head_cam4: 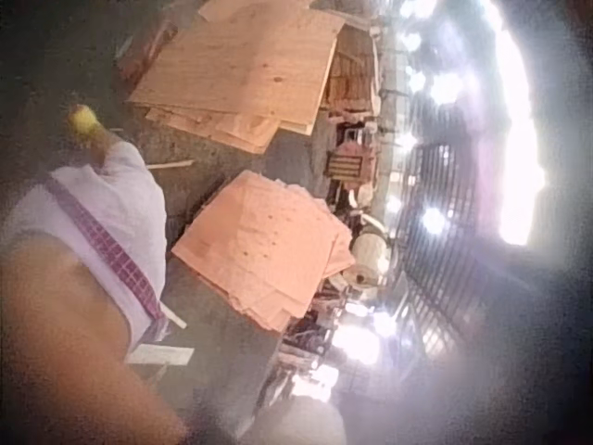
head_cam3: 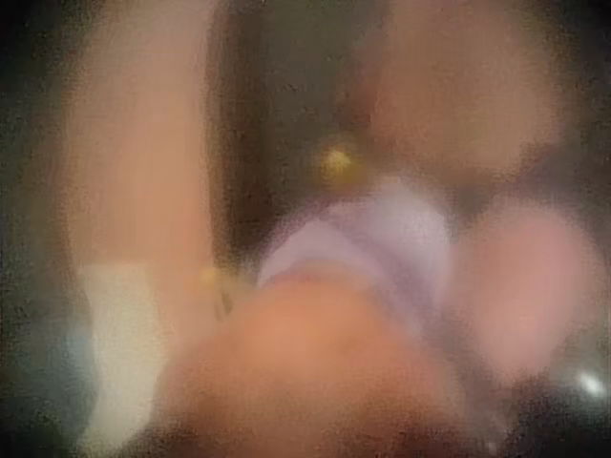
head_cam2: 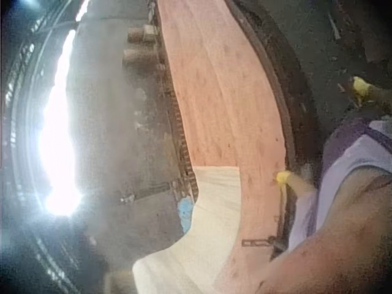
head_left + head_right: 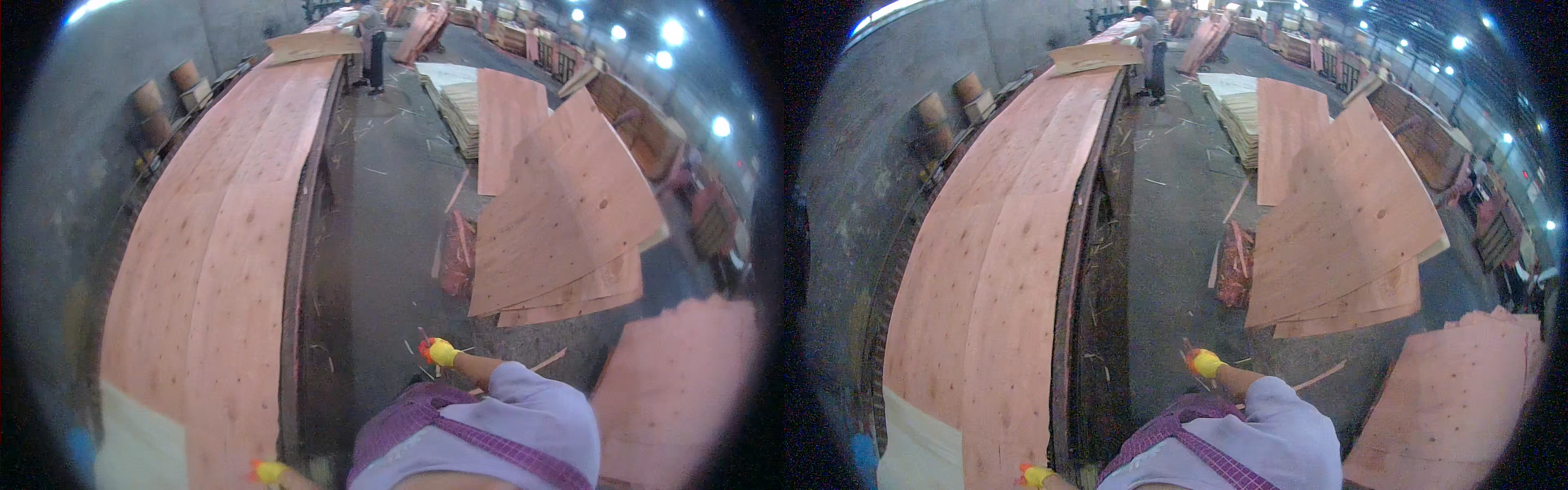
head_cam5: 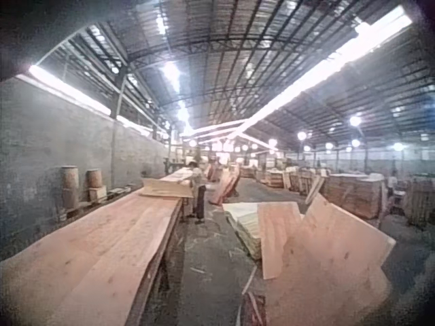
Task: The person places thin wood veneer sheets onto a larger substrate one by one by hand, aligning the edges and pressing them down to secure the application.
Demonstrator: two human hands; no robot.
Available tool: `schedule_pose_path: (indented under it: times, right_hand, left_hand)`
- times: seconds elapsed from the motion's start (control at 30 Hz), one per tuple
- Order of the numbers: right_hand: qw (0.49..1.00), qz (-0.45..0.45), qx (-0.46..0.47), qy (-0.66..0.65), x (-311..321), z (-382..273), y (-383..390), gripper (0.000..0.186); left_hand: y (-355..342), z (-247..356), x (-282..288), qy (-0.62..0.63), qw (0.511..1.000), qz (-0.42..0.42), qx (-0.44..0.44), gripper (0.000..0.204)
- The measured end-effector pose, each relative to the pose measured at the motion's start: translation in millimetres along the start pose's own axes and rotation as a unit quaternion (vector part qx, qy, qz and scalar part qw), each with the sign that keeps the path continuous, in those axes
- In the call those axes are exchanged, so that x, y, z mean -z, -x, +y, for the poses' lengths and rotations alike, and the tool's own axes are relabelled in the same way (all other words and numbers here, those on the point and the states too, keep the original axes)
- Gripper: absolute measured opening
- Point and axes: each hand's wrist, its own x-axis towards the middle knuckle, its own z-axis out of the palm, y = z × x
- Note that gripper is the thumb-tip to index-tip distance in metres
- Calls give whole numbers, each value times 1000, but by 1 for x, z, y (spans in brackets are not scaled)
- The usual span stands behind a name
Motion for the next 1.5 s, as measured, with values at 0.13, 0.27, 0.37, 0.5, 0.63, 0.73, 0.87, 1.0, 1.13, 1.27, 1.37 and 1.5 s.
schedule_pose_path:
  times: [0.13,0.27,0.37,0.5,0.63,0.73,0.87,1.0,1.13,1.27,1.37,1.5]
  right_hand:
    - [972,139,-14,-190,68,65,3,10]
    - [880,265,-74,-388,115,104,16,17]
    - [796,402,-132,-433,142,133,27,17]
    - [650,438,-32,-620,152,231,5,17]
    - [662,552,-241,-446,164,149,18,27]
    - [662,577,-226,-422,167,171,16,27]
    - [514,608,-204,-569,167,126,31,17]
    - [458,564,13,-686,198,117,74,32]
    - [437,600,290,-604,262,33,116,45]
    - [425,656,360,-510,323,4,203,44]
    - [392,666,458,-439,410,8,218,43]
    - [388,682,470,-405,476,14,253,39]
  left_hand:
    - [15,-29,-68,85,984,-118,99,35]
    - [4,-44,-127,113,947,-249,171,35]
    - [9,-45,-182,90,937,-272,199,36]
    - [25,-26,-277,45,932,-287,218,36]
    - [17,-16,-380,-12,924,-310,225,37]
    - [38,-15,-480,-45,907,-350,232,37]
    - [103,-30,-605,-87,859,-438,249,38]
    - [264,-28,-713,-129,770,-561,276,38]
    - [363,-52,-772,-114,701,-699,85,65]
    - [516,-10,-725,-141,594,-786,103,65]
    - [610,-8,-753,-156,535,-826,86,64]
    - [651,-55,-746,-172,485,-853,89,64]
